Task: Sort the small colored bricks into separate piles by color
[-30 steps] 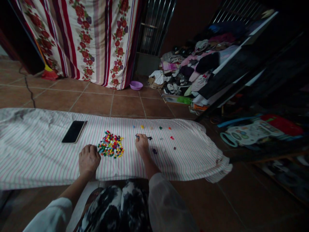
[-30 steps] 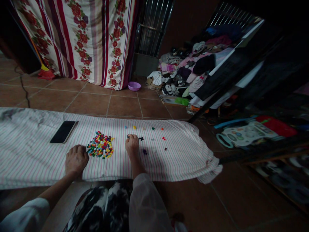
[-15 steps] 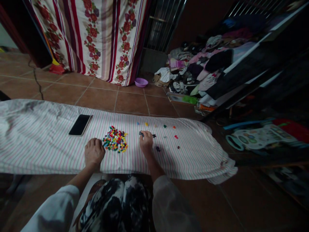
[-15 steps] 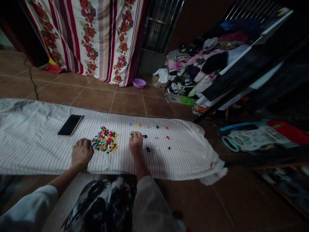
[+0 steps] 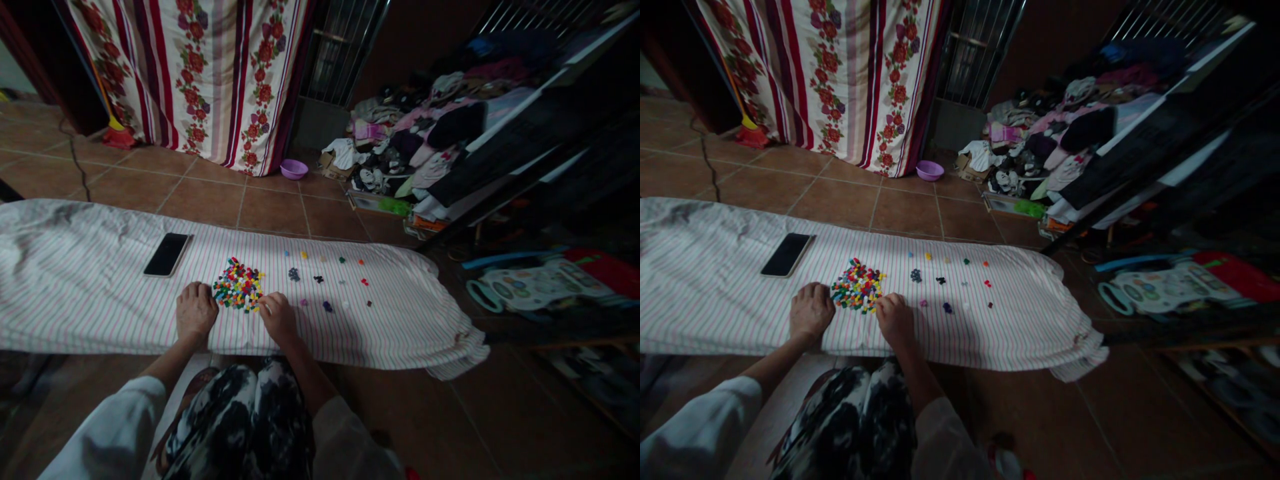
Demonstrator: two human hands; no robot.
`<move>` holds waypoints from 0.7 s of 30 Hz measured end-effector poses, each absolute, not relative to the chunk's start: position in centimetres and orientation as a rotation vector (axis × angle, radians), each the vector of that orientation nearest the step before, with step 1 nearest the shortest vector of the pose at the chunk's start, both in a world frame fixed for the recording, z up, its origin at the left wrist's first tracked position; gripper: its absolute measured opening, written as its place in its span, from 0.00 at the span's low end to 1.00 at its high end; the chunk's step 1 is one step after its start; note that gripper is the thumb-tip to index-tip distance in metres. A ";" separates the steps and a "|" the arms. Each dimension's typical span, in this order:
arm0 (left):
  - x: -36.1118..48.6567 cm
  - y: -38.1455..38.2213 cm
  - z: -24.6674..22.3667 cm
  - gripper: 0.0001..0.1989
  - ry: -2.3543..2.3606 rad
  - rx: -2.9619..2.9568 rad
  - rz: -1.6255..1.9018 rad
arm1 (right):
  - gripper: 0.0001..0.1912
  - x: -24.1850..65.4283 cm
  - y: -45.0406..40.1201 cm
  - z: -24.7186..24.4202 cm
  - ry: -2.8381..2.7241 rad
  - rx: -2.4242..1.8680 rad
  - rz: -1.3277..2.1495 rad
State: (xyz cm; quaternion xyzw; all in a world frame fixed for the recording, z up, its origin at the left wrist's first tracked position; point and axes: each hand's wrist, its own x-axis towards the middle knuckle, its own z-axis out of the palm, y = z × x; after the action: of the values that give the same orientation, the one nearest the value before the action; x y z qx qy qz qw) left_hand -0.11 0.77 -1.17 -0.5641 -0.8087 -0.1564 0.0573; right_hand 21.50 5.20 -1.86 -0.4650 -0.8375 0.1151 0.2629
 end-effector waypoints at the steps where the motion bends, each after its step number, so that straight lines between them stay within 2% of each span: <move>1: -0.1 0.8 -1.2 0.11 -2.450 -1.711 -0.469 | 0.07 21.5 5.0 -1.9 -2.275 -1.258 0.313; 21: -0.2 0.7 -1.3 0.11 -2.429 -1.717 -0.488 | 0.11 20.6 4.8 -2.1 -2.320 -1.337 0.268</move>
State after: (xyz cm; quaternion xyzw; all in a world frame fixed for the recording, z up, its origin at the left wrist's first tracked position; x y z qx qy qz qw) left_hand -0.20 0.69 -1.33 -0.5686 -0.8041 -0.1615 0.0636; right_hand 20.63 4.77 -2.11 -0.4844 -0.8403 0.0969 0.2232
